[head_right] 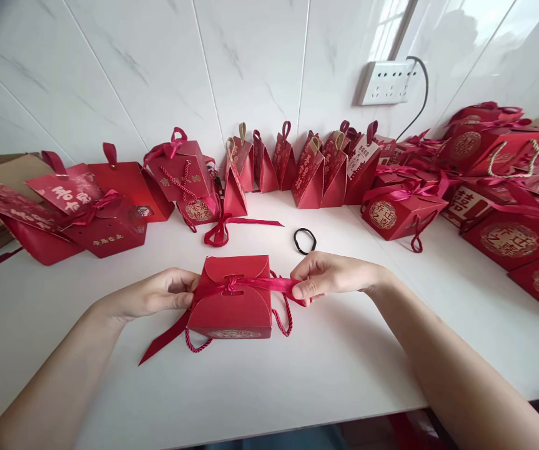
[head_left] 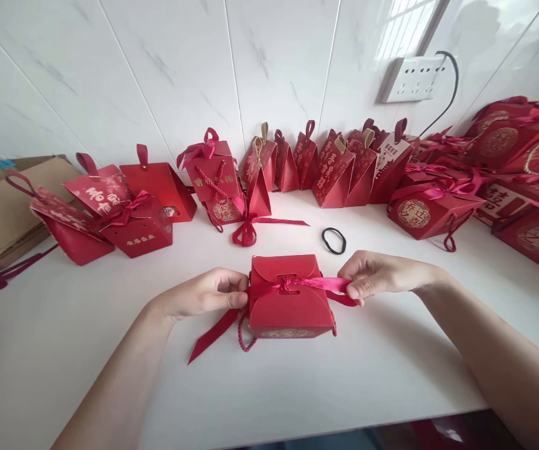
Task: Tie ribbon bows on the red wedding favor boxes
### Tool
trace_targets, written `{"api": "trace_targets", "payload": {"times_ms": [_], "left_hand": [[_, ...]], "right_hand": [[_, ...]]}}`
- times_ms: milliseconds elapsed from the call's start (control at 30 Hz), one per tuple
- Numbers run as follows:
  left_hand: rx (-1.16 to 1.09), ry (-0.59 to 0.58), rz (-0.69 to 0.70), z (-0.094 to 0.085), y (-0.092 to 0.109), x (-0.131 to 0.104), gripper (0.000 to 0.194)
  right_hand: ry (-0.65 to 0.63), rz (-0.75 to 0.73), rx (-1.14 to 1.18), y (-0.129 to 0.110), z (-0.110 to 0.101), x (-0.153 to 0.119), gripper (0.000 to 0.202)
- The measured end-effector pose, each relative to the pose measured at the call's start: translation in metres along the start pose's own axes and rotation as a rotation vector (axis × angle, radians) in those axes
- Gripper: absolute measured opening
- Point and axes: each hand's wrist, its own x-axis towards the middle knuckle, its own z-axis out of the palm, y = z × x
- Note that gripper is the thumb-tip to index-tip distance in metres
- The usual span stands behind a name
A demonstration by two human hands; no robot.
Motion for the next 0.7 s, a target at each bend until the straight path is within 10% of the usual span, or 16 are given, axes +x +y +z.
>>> {"api": "trace_targets", "payload": {"times_ms": [700], "left_hand": [[-0.005,-0.027,0.017,-0.002,-0.007,0.006,0.045]], "right_hand": [[-0.062,0.097,-0.103,0.013,-0.006,0.007,0.055]]}}
